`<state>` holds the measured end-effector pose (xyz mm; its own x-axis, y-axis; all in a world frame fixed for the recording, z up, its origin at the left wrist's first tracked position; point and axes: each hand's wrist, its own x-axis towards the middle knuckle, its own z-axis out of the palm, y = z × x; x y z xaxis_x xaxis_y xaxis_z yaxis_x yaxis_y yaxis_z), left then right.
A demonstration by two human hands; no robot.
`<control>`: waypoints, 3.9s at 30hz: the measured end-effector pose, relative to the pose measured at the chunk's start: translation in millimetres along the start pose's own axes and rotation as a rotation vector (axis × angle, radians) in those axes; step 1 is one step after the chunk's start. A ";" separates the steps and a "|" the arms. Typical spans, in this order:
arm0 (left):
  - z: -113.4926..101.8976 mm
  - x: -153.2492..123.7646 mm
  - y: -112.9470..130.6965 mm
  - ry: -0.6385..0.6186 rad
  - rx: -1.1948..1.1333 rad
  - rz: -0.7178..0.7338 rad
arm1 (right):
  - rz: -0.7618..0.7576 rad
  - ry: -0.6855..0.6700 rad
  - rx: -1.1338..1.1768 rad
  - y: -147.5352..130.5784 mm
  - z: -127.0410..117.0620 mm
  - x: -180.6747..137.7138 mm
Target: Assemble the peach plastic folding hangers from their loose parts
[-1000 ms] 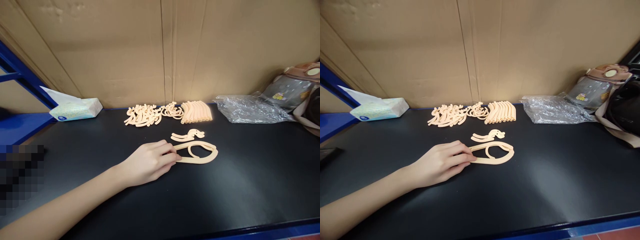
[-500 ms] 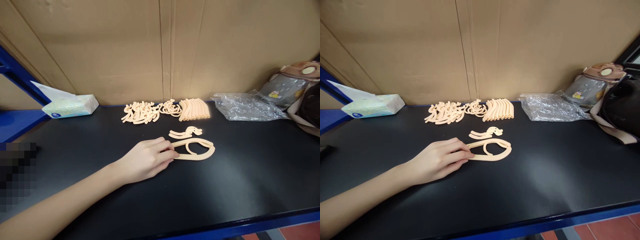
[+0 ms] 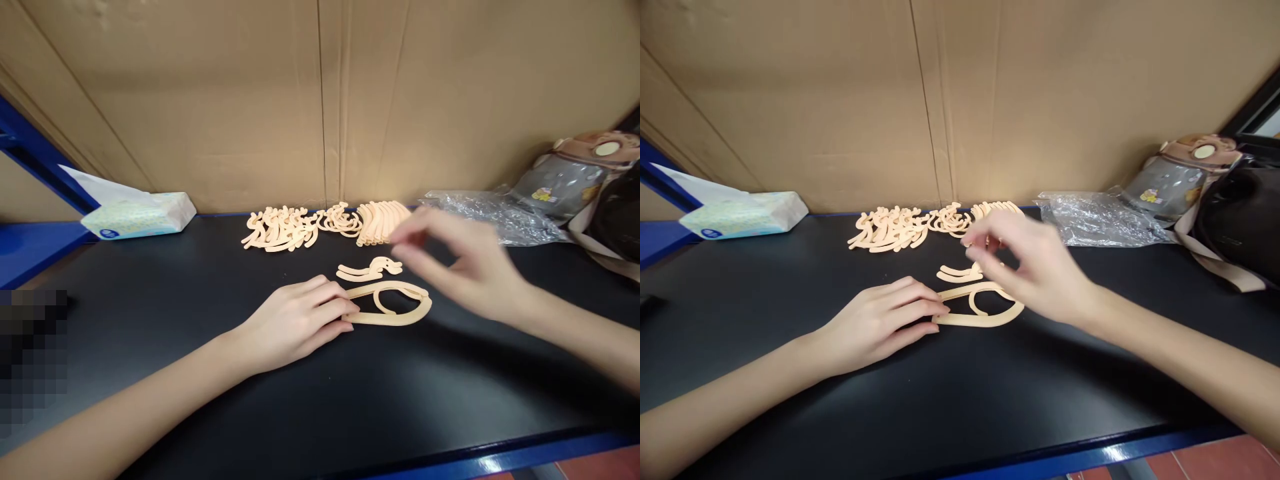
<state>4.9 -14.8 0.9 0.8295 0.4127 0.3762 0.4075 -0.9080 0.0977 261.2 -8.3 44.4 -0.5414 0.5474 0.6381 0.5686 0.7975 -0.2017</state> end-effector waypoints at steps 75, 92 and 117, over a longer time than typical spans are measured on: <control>1.7 -2.4 -6.5 0.036 -0.076 -0.499 | -0.232 -0.222 -0.420 -6.2 45.9 -35.9; -2.3 4.3 -2.2 -0.026 -0.018 -0.610 | -0.213 -0.228 -0.389 -3.8 45.9 -37.0; 3.2 3.3 9.3 0.030 0.052 -0.007 | -0.242 -0.264 -0.237 -4.9 41.2 -35.0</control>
<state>12.7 -21.7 0.1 0.8151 0.4157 0.4036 0.4327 -0.9000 0.0529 251.8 -20.9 -7.6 -0.7990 0.4225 0.4279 0.5158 0.8474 0.1264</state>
